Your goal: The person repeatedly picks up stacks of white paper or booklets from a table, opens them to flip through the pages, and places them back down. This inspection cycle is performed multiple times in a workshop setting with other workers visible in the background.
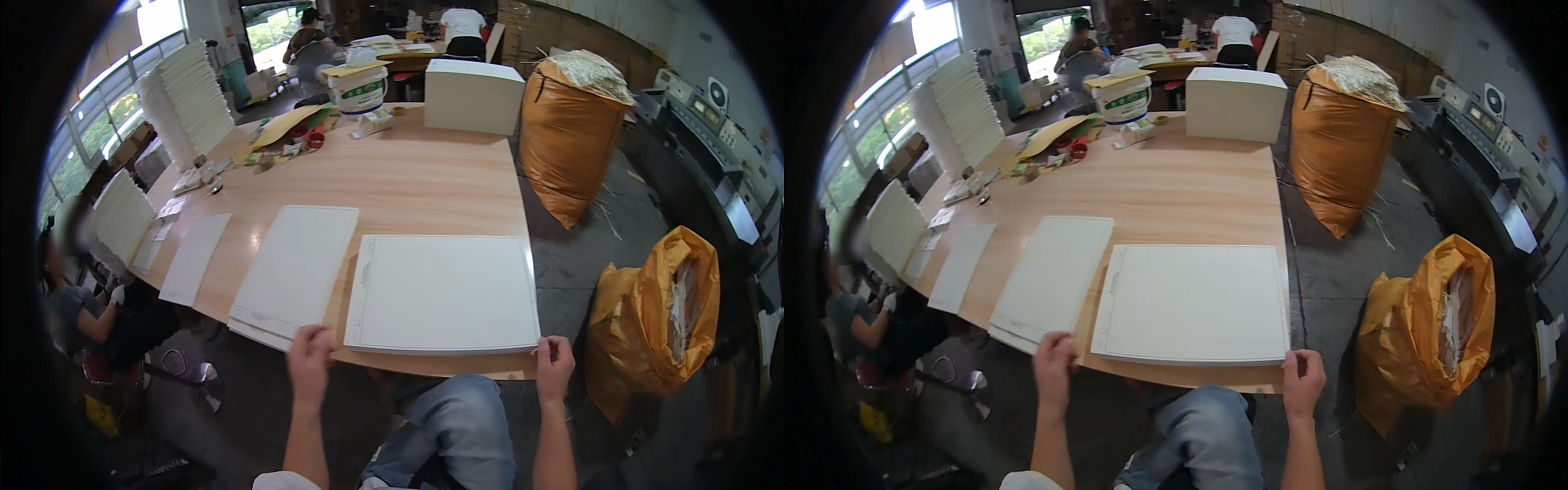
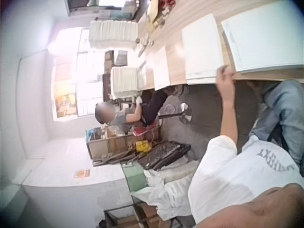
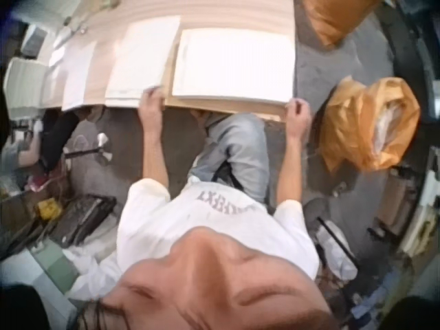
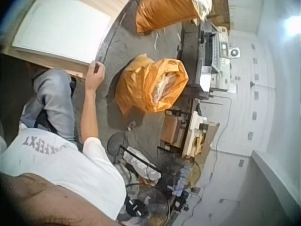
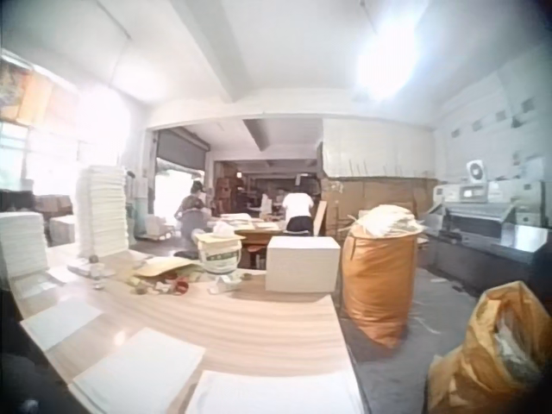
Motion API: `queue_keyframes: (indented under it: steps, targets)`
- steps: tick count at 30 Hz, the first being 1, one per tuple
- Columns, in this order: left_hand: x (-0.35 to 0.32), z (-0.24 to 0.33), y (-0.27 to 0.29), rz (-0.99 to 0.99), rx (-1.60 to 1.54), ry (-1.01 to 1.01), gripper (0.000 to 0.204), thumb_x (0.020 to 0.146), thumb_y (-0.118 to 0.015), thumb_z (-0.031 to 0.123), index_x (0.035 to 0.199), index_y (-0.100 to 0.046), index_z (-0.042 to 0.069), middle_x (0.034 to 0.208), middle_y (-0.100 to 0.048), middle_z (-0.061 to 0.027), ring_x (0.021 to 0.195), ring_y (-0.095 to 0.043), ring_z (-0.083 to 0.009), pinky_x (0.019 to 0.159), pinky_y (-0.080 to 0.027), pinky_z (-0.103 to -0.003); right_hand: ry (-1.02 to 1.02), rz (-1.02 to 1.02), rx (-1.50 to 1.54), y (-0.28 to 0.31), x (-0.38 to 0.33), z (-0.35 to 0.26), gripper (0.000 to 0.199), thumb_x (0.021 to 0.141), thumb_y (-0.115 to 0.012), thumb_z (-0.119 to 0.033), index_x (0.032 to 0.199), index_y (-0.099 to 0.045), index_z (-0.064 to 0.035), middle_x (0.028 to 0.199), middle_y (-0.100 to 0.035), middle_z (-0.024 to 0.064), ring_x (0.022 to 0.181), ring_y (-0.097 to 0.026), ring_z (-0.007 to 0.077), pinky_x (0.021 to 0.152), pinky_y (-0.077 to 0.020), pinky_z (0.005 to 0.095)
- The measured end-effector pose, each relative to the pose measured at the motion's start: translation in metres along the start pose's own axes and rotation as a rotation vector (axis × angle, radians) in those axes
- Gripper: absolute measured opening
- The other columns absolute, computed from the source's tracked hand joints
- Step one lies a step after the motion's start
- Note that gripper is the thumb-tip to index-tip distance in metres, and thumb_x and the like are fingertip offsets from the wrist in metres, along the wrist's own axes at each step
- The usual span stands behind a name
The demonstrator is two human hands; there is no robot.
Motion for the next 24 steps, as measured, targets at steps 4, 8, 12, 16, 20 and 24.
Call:
queue_keyframes:
  steps: [4, 8, 12, 16, 20, 24]
  targets:
    - [-0.008, 0.064, -0.166, -0.459, 0.249, -0.592, 0.01, 0.097, -0.071, 0.003, 0.106, -0.074, 0.0, 0.09, -0.073, -0.0111, 0.085, -0.073, -0.019, 0.087, -0.057, -0.036, -0.098, -0.061, -0.1, -0.007, 0.007, 0.007, 0.035, 0.099, -0.076, -0.029, 0.088, -0.057, -0.0018, 0.077, -0.062, 0.0111, 0.07, -0.062, 0.0247, 0.069, -0.0519, 0.0393]
    - [-0.006, 0.055, -0.236, -0.651, 0.258, -0.816, 0.009, 0.089, -0.075, 0.0, 0.098, -0.075, 0.003, 0.081, -0.071, -0.0128, 0.079, -0.07, -0.0297, 0.109, -0.055, -0.046, -0.153, -0.275, -0.273, -0.006, 0.014, 0.003, 0.043, 0.101, -0.073, -0.039, 0.085, -0.057, -0.0017, 0.073, -0.064, 0.0143, 0.069, -0.063, 0.0321, 0.068, -0.0517, 0.0437]
    - [-0.001, 0.028, -0.244, -0.772, 0.278, -0.68, 0.011, 0.089, -0.075, 0.002, 0.1, -0.075, 0.003, 0.085, -0.073, -0.0132, 0.085, -0.069, -0.0315, 0.106, -0.055, -0.044, 0.064, -0.472, -0.566, -0.009, 0.028, -0.029, 0.044, 0.103, -0.068, -0.04, 0.085, -0.061, -0.0011, 0.074, -0.067, 0.017, 0.07, -0.066, 0.0361, 0.067, -0.0515, 0.0456]
    - [-0.005, 0.033, -0.236, -0.778, 0.304, -0.702, 0.014, 0.09, -0.075, 0.007, 0.104, -0.075, 0.005, 0.105, -0.075, -0.0115, 0.104, -0.068, -0.0322, 0.097, -0.055, -0.042, -0.071, -0.327, -0.167, -0.014, 0.041, -0.079, 0.043, 0.103, -0.069, -0.038, 0.084, -0.057, -0.0019, 0.071, -0.064, 0.0155, 0.064, -0.064, 0.0332, 0.061, -0.0512, 0.0452]
    - [-0.011, 0.039, -0.246, -0.809, 0.349, -0.763, 0.017, 0.089, -0.078, 0.012, 0.105, -0.076, 0.007, 0.121, -0.074, -0.0094, 0.113, -0.067, -0.031, 0.097, -0.055, -0.041, -0.13, -0.17, 0.209, -0.037, 0.038, -0.065, 0.043, 0.102, -0.071, -0.036, 0.083, -0.051, -0.0038, 0.066, -0.056, 0.0095, 0.057, -0.057, 0.0188, 0.056, -0.0486, 0.0395]
    - [-0.009, 0.038, -0.245, -0.837, 0.349, -0.766, 0.033, 0.083, -0.088, 0.022, 0.111, -0.076, 0.008, 0.123, -0.073, -0.0091, 0.117, -0.067, -0.0311, 0.099, -0.054, -0.042, -0.125, -0.27, 0.22, -0.046, 0.049, -0.075, 0.034, 0.105, -0.067, -0.026, 0.081, -0.053, -0.0068, 0.067, -0.056, 0.0014, 0.059, -0.058, 0.0106, 0.053, -0.0449, 0.0276]
Point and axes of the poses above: each hand's wrist, its own x-axis towards the middle knuckle, its own y-axis out of the back of the hand, z = x × y, the point moved 8 cm from there along x, towards the middle knuckle
